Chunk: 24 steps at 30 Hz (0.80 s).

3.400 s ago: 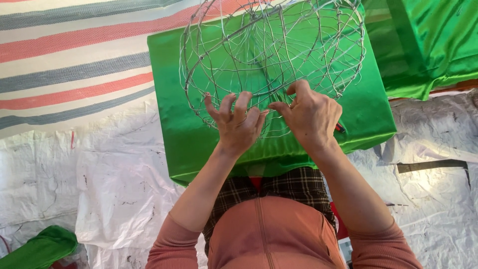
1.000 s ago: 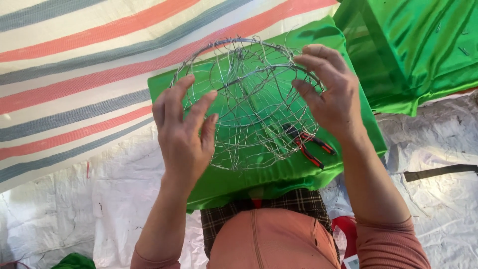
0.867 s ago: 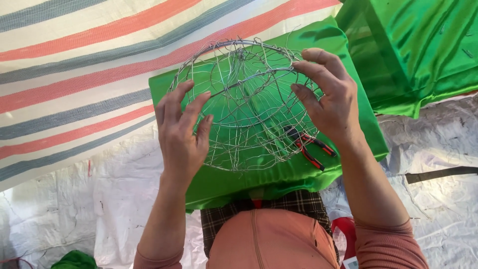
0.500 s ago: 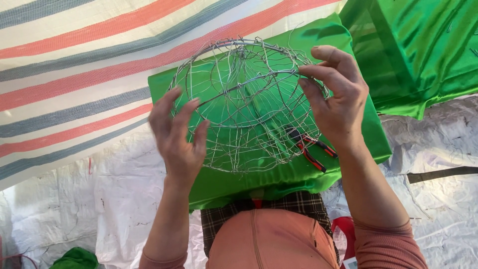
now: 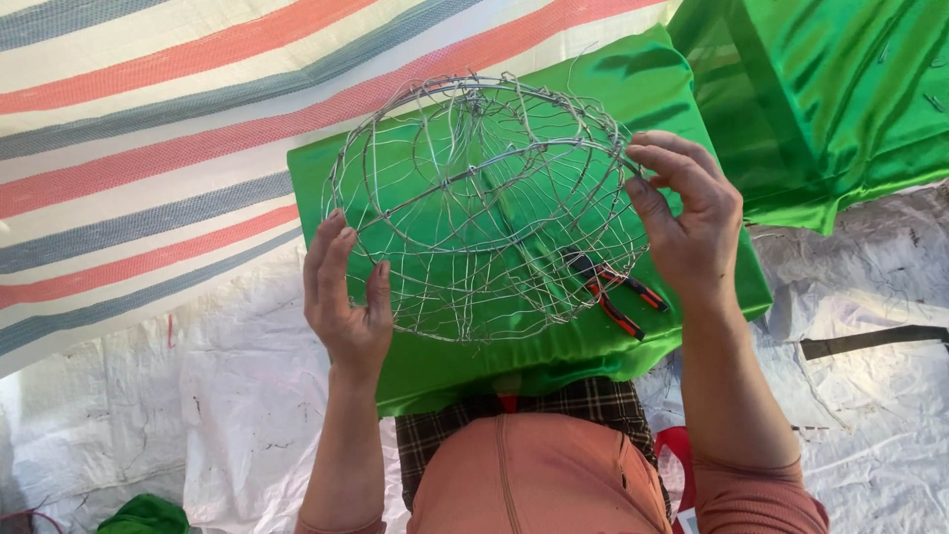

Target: The person shapes a spherical wire mesh frame by hand, bending and twisting the wires to form a rounded structure. They use pliers to cut a protruding wire and continue adjusting the frame's shape.

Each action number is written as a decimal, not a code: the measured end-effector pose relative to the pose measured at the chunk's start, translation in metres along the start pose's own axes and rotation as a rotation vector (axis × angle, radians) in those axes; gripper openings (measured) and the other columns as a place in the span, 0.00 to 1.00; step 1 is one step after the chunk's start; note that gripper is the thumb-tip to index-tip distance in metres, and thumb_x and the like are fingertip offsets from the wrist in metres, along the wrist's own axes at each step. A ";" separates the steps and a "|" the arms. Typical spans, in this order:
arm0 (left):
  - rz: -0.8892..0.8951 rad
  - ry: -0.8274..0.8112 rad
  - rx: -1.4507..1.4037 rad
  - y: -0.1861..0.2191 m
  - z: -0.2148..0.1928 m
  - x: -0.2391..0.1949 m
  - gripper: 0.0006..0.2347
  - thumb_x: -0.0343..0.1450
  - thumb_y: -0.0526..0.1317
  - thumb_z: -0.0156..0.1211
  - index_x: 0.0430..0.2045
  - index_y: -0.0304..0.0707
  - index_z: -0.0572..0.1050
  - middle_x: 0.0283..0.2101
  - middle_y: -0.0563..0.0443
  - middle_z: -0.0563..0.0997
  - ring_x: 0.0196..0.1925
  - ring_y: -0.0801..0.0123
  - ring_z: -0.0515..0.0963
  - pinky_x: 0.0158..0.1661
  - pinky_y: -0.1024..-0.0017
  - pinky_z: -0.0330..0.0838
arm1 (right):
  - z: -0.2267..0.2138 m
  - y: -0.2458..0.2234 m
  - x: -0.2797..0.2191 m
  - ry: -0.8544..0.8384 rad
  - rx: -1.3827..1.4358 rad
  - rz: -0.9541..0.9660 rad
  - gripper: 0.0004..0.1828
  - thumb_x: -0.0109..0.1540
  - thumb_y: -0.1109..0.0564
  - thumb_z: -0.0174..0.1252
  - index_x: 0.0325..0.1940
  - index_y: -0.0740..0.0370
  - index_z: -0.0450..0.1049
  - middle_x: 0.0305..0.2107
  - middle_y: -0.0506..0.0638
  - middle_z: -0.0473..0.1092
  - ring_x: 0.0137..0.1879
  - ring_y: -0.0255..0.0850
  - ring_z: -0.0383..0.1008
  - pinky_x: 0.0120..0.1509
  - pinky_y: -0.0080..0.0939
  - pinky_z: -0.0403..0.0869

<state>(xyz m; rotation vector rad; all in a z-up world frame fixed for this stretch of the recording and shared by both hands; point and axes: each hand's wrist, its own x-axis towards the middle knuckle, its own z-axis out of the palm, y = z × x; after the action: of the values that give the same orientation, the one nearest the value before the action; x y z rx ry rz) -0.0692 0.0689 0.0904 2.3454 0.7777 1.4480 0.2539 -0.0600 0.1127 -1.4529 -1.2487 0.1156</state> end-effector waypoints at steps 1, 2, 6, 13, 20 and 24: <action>-0.002 0.001 0.001 0.000 0.000 -0.001 0.18 0.75 0.31 0.58 0.62 0.34 0.66 0.65 0.38 0.68 0.70 0.47 0.66 0.68 0.52 0.65 | 0.002 -0.002 -0.002 -0.002 0.001 0.000 0.11 0.69 0.64 0.65 0.56 0.67 0.80 0.53 0.62 0.75 0.53 0.50 0.76 0.54 0.45 0.76; -0.008 0.009 0.006 0.001 0.001 -0.002 0.20 0.76 0.32 0.58 0.63 0.34 0.64 0.65 0.38 0.68 0.71 0.47 0.66 0.68 0.52 0.65 | 0.003 -0.004 -0.004 0.022 -0.026 -0.025 0.12 0.69 0.64 0.66 0.56 0.67 0.79 0.54 0.63 0.74 0.53 0.52 0.76 0.54 0.46 0.76; -0.059 0.096 0.076 0.004 -0.001 -0.004 0.27 0.76 0.38 0.60 0.69 0.34 0.55 0.71 0.38 0.62 0.75 0.48 0.60 0.73 0.52 0.55 | 0.009 -0.008 -0.013 0.108 -0.098 -0.115 0.14 0.69 0.61 0.66 0.58 0.68 0.77 0.57 0.67 0.69 0.52 0.57 0.74 0.53 0.52 0.77; -0.242 0.097 -0.042 -0.002 0.004 -0.028 0.19 0.77 0.38 0.59 0.63 0.40 0.64 0.66 0.42 0.69 0.72 0.50 0.68 0.72 0.52 0.69 | 0.014 -0.014 -0.011 0.100 -0.322 -0.305 0.27 0.69 0.40 0.62 0.61 0.65 0.73 0.69 0.62 0.53 0.69 0.60 0.65 0.63 0.64 0.77; -0.169 0.104 0.083 0.000 0.002 -0.026 0.21 0.79 0.43 0.58 0.66 0.43 0.62 0.68 0.44 0.69 0.72 0.55 0.69 0.70 0.56 0.69 | 0.017 -0.025 0.003 -0.103 -0.548 -0.456 0.31 0.68 0.34 0.67 0.63 0.59 0.75 0.68 0.69 0.56 0.70 0.67 0.64 0.67 0.68 0.66; -0.011 0.137 0.350 0.005 0.000 -0.015 0.27 0.78 0.56 0.59 0.69 0.52 0.59 0.72 0.44 0.62 0.74 0.53 0.63 0.72 0.49 0.58 | 0.004 -0.019 0.005 -0.062 -0.299 -0.376 0.37 0.67 0.42 0.68 0.69 0.69 0.64 0.71 0.66 0.48 0.77 0.69 0.59 0.70 0.72 0.78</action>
<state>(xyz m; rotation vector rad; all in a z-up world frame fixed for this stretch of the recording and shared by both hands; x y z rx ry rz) -0.0731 0.0561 0.0820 2.5005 1.1629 1.5904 0.2418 -0.0581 0.1283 -1.4435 -1.6202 -0.2925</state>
